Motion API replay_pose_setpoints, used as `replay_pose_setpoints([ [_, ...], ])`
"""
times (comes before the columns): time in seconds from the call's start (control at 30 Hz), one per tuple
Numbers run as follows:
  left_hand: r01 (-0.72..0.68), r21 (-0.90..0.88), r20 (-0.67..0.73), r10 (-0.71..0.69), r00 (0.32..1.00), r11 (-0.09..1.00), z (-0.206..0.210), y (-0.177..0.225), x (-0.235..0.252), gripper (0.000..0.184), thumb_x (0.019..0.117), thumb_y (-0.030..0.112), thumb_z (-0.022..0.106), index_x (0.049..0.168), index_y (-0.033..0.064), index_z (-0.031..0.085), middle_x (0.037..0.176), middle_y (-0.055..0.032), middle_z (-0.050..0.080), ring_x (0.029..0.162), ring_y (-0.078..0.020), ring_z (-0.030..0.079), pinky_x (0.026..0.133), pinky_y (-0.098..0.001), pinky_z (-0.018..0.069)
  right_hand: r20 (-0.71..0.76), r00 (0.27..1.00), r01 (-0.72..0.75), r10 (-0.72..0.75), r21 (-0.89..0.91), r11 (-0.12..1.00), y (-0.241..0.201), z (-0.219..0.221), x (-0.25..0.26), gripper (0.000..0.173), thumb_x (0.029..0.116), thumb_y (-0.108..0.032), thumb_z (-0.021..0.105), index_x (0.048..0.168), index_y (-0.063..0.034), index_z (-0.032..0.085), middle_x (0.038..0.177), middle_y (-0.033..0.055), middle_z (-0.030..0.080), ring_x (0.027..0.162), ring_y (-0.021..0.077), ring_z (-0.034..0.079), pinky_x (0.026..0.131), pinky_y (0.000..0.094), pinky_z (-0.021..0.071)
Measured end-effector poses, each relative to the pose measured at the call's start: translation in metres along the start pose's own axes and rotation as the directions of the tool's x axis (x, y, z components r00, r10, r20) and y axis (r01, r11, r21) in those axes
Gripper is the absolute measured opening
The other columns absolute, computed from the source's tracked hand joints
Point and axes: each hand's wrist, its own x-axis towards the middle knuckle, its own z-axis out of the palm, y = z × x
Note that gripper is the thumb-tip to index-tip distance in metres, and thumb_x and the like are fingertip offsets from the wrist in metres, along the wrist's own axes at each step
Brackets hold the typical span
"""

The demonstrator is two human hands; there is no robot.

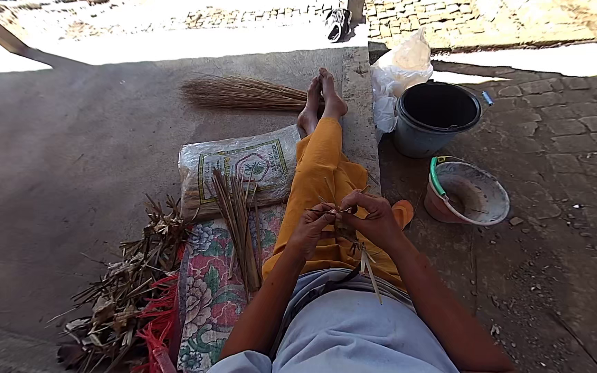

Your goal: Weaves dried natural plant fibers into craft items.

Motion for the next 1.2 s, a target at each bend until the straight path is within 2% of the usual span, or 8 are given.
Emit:
replay_pose_setpoints([
  [0.17,-0.238,0.519,0.068,0.238,0.969,0.821,0.002,0.008,-0.005,0.020,0.1026,0.010,0.057,0.115,0.0004,0.069,0.112,-0.0052,0.069,0.096,-0.0063,0.066,0.084,-0.0269,0.0567,-0.111,0.986,-0.140,0.128,-0.106,0.984,-0.005,-0.002,0.002,0.013,0.0834,-0.004,0.075,0.094,-0.0060,0.068,0.084,-0.0015,0.068,0.075,0.0037,0.062,0.072,0.0233,0.0532],
  [0.27,-0.253,0.708,0.034,0.326,0.945,0.659,-0.001,0.011,-0.002,0.018,0.0960,0.023,0.070,0.106,0.0082,0.076,0.097,0.0001,0.069,0.078,-0.0043,0.060,0.072,-0.0258,0.0497,0.006,0.977,-0.212,0.213,-0.066,0.975,-0.008,-0.007,0.004,0.011,0.0894,-0.001,0.072,0.099,-0.0028,0.067,0.087,0.0012,0.068,0.078,0.0045,0.064,0.077,0.0249,0.0558],
  [0.4,-0.236,0.488,-0.055,0.300,0.952,0.840,0.006,0.017,-0.001,0.006,0.0954,0.004,0.069,0.100,0.0004,0.070,0.080,-0.0009,0.068,0.058,-0.0022,0.057,0.054,-0.0170,0.0473,0.085,0.970,-0.229,0.226,0.028,0.973,-0.008,-0.010,0.004,0.007,0.0950,-0.001,0.065,0.101,-0.0023,0.069,0.096,0.0011,0.069,0.089,0.0035,0.066,0.086,0.0234,0.0563],
  [0.6,-0.214,0.239,0.001,0.221,0.975,0.947,0.006,0.011,0.002,0.008,0.0998,-0.001,0.059,0.102,0.0002,0.066,0.081,-0.0027,0.068,0.063,-0.0064,0.064,0.060,-0.0215,0.0566,0.082,0.981,-0.186,0.177,0.121,0.975,-0.002,-0.012,0.002,0.007,0.0933,-0.001,0.067,0.098,-0.0033,0.071,0.096,-0.0004,0.071,0.090,0.0038,0.067,0.088,0.0231,0.0566],
  [0.77,-0.346,-0.056,-0.003,0.346,0.938,0.937,0.003,-0.009,0.009,0.015,0.1018,0.002,0.054,0.103,0.0065,0.068,0.087,-0.0032,0.069,0.069,-0.0081,0.066,0.065,-0.0236,0.0590,-0.063,0.990,-0.119,0.129,0.142,0.983,-0.001,-0.004,0.001,0.008,0.0934,-0.001,0.065,0.100,-0.0045,0.069,0.096,-0.0003,0.070,0.091,0.0056,0.067,0.086,0.0252,0.0573],
  [0.93,-0.464,0.030,0.110,0.459,0.882,0.885,-0.005,-0.010,0.010,0.022,0.0940,-0.007,0.062,0.112,0.0028,0.069,0.097,-0.0044,0.074,0.080,-0.0122,0.072,0.079,-0.0299,0.0627,-0.117,0.954,-0.242,0.277,0.244,0.939,-0.005,-0.007,0.001,0.022,0.0885,0.003,0.068,0.105,-0.0089,0.060,0.084,-0.0022,0.066,0.074,0.0044,0.064,0.070,0.0210,0.0564],
  [1.07,-0.422,0.080,0.042,0.419,0.907,0.903,0.000,-0.008,0.009,0.013,0.0941,-0.007,0.062,0.100,0.0013,0.071,0.087,-0.0031,0.074,0.072,-0.0090,0.070,0.070,-0.0259,0.0614,-0.111,0.940,-0.264,0.323,0.364,0.893,-0.008,-0.006,0.001,0.044,0.0857,0.007,0.069,0.119,-0.0142,0.050,0.088,-0.0013,0.071,0.075,0.0065,0.069,0.071,0.0226,0.0586],
  [1.2,-0.253,0.011,-0.052,0.254,0.966,0.967,0.006,-0.001,0.008,0.012,0.0992,-0.004,0.057,0.094,-0.0017,0.068,0.081,-0.0068,0.070,0.065,-0.0092,0.066,0.063,-0.0230,0.0576,-0.124,0.944,-0.245,0.306,0.359,0.901,-0.008,-0.003,0.000,0.041,0.0846,0.003,0.071,0.111,-0.0154,0.046,0.088,-0.0003,0.070,0.079,0.0079,0.069,0.073,0.0237,0.0577],
])
